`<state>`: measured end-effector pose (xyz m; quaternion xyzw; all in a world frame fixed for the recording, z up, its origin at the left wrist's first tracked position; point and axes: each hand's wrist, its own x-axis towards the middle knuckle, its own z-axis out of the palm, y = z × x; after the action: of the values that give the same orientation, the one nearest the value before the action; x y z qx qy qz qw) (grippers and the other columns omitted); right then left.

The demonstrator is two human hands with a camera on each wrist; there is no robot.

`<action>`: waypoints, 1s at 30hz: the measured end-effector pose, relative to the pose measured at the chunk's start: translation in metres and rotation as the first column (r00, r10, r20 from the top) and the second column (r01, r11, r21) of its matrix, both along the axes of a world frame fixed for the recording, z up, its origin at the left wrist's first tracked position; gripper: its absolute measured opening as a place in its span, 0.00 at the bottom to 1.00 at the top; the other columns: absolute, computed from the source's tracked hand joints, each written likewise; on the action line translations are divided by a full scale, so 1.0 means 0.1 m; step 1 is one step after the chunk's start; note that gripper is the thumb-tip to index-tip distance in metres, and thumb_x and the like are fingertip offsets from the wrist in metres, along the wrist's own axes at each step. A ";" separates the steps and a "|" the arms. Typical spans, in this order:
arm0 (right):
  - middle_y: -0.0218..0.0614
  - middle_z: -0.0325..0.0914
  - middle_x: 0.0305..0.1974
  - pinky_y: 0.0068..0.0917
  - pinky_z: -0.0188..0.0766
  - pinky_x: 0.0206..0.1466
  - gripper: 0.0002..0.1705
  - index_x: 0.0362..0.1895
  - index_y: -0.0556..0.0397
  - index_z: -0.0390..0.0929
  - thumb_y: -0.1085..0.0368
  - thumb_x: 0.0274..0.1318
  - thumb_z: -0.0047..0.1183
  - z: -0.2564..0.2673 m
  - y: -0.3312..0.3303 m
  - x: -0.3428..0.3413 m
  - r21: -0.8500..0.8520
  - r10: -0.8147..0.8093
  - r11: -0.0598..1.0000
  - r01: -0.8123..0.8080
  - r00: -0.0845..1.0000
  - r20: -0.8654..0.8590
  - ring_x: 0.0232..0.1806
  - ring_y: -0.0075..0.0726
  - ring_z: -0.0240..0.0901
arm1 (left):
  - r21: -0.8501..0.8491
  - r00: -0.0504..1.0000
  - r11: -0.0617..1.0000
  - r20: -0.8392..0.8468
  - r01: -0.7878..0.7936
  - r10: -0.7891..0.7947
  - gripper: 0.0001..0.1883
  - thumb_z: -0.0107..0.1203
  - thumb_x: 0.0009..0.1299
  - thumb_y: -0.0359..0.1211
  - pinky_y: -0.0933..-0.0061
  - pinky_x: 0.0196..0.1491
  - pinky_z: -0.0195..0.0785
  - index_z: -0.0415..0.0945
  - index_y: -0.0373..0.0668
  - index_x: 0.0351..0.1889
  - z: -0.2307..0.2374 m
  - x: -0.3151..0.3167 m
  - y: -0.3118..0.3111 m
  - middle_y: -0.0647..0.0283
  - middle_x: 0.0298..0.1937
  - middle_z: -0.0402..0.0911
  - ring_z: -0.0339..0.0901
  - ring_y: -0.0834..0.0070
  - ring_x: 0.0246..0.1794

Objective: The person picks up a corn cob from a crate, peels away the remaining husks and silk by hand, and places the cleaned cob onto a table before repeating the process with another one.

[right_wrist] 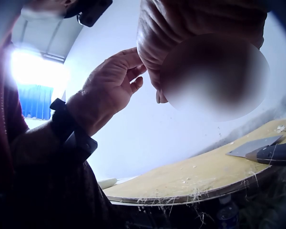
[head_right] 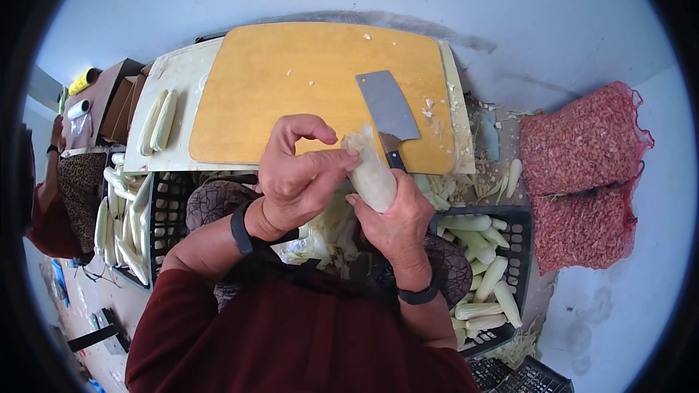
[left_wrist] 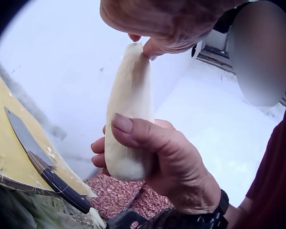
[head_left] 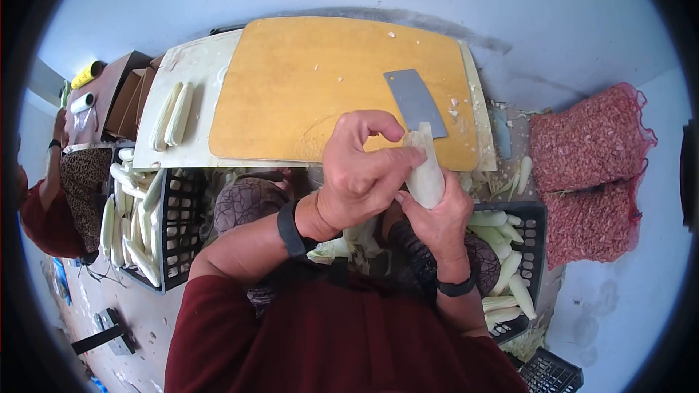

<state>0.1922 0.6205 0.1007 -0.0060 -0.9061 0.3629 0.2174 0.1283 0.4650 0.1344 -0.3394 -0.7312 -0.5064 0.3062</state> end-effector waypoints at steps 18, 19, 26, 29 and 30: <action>0.45 0.77 0.29 0.37 0.73 0.33 0.32 0.40 0.58 0.71 0.61 0.27 0.72 -0.02 0.01 0.02 -0.039 0.009 0.999 -0.012 0.997 -0.078 0.29 0.49 0.77 | -0.009 0.990 0.999 -0.131 0.042 -0.043 0.10 0.59 0.49 0.21 0.72 0.31 0.61 0.79 0.41 0.30 0.06 0.02 0.06 0.64 0.28 0.76 0.71 0.71 0.27; 0.44 0.77 0.29 0.37 0.73 0.33 0.32 0.40 0.58 0.71 0.61 0.27 0.72 -0.04 0.02 0.02 -0.046 0.004 0.999 -0.008 0.997 -0.071 0.29 0.48 0.77 | -0.010 0.991 0.999 -0.130 0.043 -0.044 0.10 0.59 0.49 0.21 0.72 0.31 0.61 0.79 0.41 0.30 0.05 0.01 0.06 0.64 0.28 0.76 0.71 0.71 0.27; 0.43 0.77 0.29 0.36 0.73 0.32 0.32 0.40 0.58 0.71 0.61 0.27 0.72 -0.06 0.03 0.02 -0.004 -0.012 1.000 0.011 0.997 -0.078 0.28 0.48 0.77 | 0.131 1.000 0.991 0.006 -0.004 0.003 0.12 0.57 0.53 0.22 0.72 0.30 0.60 0.75 0.39 0.36 0.00 0.02 0.12 0.64 0.26 0.76 0.72 0.70 0.24; 0.43 0.77 0.28 0.36 0.73 0.31 0.32 0.40 0.58 0.71 0.61 0.27 0.72 -0.04 0.02 0.02 0.010 -0.002 1.000 0.003 0.996 -0.091 0.28 0.48 0.77 | 0.184 0.993 0.983 0.114 -0.029 0.009 0.12 0.56 0.54 0.21 0.72 0.30 0.61 0.75 0.38 0.37 0.01 0.04 0.15 0.64 0.25 0.76 0.71 0.70 0.24; 0.43 0.77 0.28 0.36 0.73 0.31 0.32 0.40 0.58 0.71 0.61 0.27 0.72 -0.04 0.02 0.02 0.010 -0.002 1.000 0.003 0.996 -0.091 0.28 0.48 0.77 | 0.199 0.989 0.979 0.150 -0.042 0.012 0.12 0.55 0.55 0.21 0.72 0.30 0.62 0.75 0.37 0.38 0.01 0.04 0.15 0.64 0.25 0.76 0.71 0.71 0.23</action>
<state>0.1945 0.6226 0.0965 0.0104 -0.8971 0.3579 0.2588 0.1322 0.4801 0.1356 -0.2581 -0.7012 -0.5975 0.2909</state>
